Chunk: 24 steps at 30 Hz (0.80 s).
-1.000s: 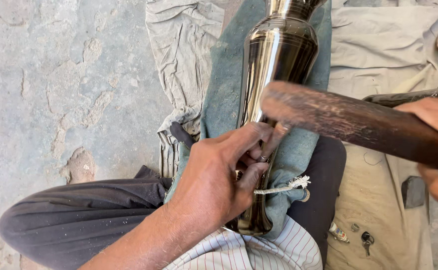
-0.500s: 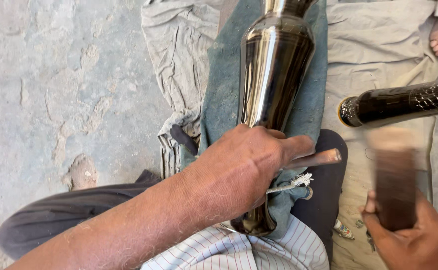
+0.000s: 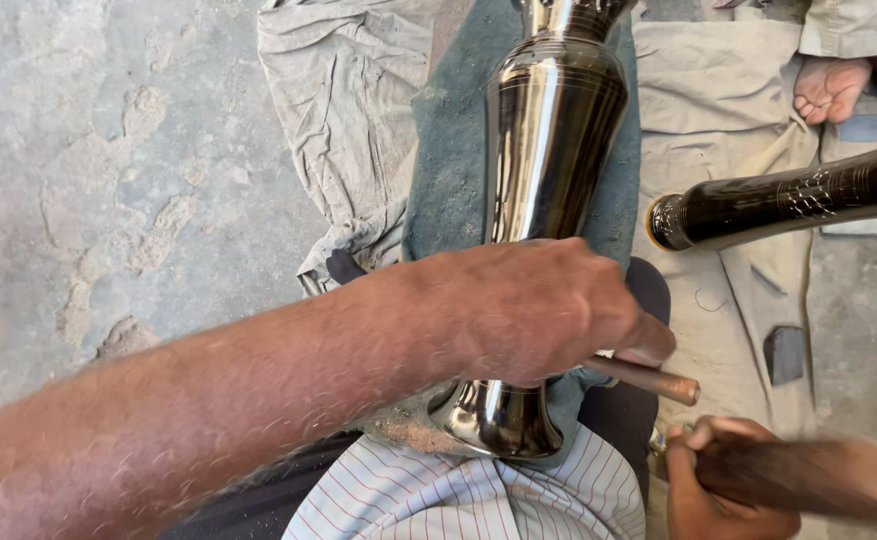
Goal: The person holds a polished metal vase with one hand and uses a small chisel and wooden mallet to engrave a decorative pattern into its surface. The person repeatedly taps the chisel to create a series of small indentations along the vase's body.
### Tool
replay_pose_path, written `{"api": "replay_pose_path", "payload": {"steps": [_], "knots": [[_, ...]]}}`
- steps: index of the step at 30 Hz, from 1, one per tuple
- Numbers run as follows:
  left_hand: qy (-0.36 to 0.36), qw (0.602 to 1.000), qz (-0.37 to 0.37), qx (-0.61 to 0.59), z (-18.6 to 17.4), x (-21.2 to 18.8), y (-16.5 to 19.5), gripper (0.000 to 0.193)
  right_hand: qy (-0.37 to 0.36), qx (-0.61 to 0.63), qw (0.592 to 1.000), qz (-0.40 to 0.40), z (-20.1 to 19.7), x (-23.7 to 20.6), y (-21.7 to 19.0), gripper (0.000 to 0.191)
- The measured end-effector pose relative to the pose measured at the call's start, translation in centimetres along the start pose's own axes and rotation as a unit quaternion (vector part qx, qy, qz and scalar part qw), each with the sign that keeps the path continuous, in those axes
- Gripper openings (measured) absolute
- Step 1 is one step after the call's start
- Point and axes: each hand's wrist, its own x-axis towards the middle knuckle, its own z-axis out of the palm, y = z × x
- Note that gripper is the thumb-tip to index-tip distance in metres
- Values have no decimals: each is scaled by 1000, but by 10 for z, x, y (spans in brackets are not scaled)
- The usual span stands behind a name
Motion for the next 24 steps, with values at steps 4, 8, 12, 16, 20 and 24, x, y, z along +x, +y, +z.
{"api": "replay_pose_path", "payload": {"steps": [4, 8, 12, 16, 20, 24], "knots": [[34, 997, 70, 28, -1, -3, -6, 35, -6, -170, 980, -107, 0, -5, -11, 36], [16, 995, 88, 47, -7, -12, -8, 28, -27, -84, 994, -59, -2, 0, -25, 22], [32, 993, 106, 34, -15, -23, -12, 23, 15, 6, 995, -96, -6, 1, -25, 41], [58, 992, 113, 22, -13, -34, -21, 19, -79, -178, 979, -64, -28, 14, -5, 24], [87, 990, 101, -40, -4, -40, -30, 40, -133, -226, 962, -67, -63, 59, 14, 28], [141, 979, 146, -28, -3, -52, -37, 38, -160, -227, 954, -112, -70, 78, 11, 32]]}}
